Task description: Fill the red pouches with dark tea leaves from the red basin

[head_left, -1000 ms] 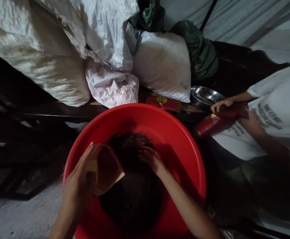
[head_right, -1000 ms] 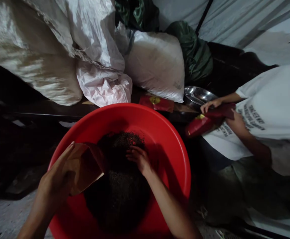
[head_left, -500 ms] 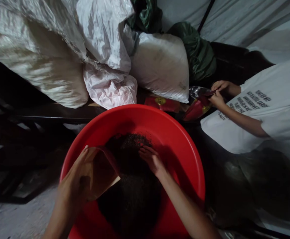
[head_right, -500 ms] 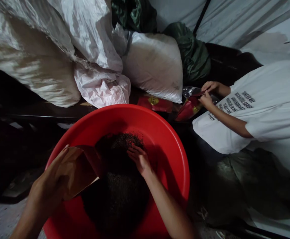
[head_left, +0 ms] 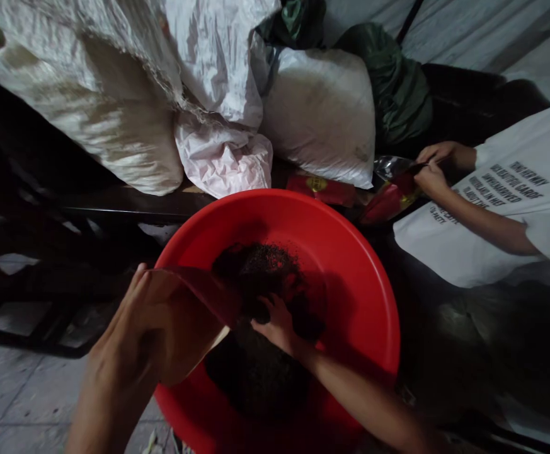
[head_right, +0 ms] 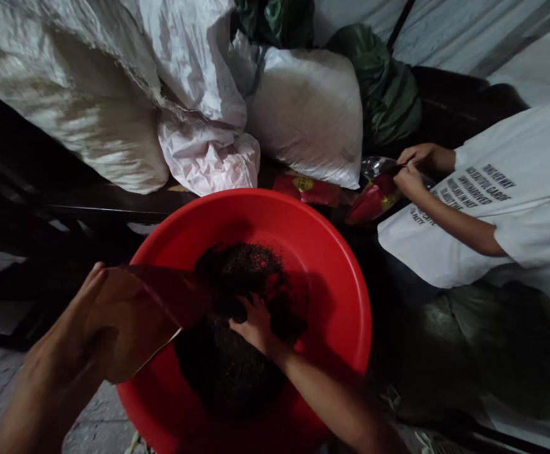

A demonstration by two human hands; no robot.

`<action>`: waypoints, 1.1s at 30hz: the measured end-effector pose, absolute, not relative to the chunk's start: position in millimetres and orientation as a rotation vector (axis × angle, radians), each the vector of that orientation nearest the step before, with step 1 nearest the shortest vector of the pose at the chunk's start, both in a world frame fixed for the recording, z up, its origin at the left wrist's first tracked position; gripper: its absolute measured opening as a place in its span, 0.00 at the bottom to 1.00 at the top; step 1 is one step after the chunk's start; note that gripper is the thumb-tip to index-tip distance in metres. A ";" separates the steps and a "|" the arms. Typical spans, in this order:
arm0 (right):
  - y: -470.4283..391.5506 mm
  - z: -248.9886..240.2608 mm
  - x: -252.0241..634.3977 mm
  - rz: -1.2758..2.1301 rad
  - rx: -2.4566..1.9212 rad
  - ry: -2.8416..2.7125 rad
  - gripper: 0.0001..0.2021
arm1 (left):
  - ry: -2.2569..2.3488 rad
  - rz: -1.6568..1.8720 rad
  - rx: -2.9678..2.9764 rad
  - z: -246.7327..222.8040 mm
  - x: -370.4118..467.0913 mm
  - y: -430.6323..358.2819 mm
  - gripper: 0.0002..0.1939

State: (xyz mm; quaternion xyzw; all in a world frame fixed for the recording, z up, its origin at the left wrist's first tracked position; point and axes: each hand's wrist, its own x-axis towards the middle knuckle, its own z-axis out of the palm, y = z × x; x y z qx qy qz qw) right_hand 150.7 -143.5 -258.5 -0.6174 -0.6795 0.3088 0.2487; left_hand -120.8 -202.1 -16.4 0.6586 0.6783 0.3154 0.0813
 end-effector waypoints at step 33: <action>-0.4 7.3 172.5 1.067 -0.905 -0.980 0.21 | 1.414 0.646 2.249 15.9 -1.0 -2.2 0.37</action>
